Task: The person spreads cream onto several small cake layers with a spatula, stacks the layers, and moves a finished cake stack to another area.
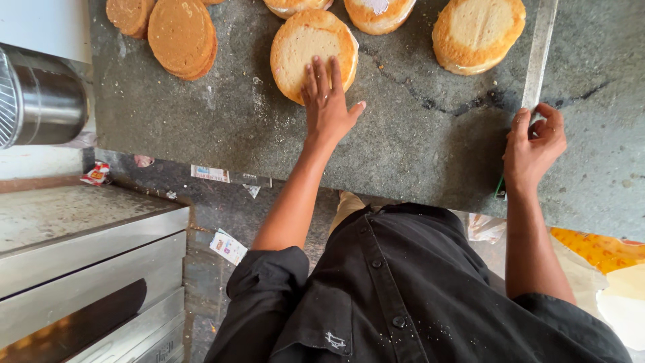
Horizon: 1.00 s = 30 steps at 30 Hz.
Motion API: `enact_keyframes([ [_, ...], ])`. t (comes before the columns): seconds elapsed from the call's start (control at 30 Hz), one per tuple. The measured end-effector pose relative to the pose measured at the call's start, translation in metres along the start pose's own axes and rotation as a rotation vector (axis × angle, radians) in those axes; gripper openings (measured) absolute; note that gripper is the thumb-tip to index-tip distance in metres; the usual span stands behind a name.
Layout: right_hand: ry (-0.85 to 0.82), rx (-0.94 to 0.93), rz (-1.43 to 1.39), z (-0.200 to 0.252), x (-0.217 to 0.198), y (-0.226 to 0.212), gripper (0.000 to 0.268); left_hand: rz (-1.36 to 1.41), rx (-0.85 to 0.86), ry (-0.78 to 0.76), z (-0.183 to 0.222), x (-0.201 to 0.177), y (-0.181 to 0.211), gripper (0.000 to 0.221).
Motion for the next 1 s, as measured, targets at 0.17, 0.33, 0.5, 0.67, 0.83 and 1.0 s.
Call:
enact_keyframes([
  [0.17, -0.015, 0.012, -0.013, 0.001, -0.002, -0.003, 0.023, -0.012, 0.018, -0.026, -0.002, -0.001, -0.003, 0.117],
  [0.33, 0.002, -0.003, 0.017, 0.000, 0.001, 0.008, 0.020, -0.016, 0.023, -0.002, -0.003, 0.006, -0.005, 0.117],
  [0.5, -0.016, -0.027, -0.040, -0.002, 0.006, 0.038, 0.016, -0.011, 0.069, 0.108, 0.002, 0.016, -0.014, 0.118],
  [0.67, -0.082, 0.123, -0.102, -0.004, 0.021, 0.096, 0.029, 0.025, 0.122, 0.167, 0.003, 0.016, -0.018, 0.121],
  [0.83, -0.384, -0.033, -0.193, -0.020, 0.045, 0.178, 0.060, 0.051, 0.146, 0.199, 0.011, 0.013, -0.021, 0.120],
  [1.0, -0.339, -0.061, -0.091, -0.025, 0.050, 0.193, 0.060, 0.057, 0.161, 0.186, 0.010, 0.018, -0.022, 0.122],
])
Point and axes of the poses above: each hand's wrist, its own z-axis away from the middle knuckle, its own x-axis out of the palm, y = z × x, the point moved 2 cm from there along -z, towards the middle knuckle, and after that the axes turned 10 degrees about z, right-handed, at the moved point
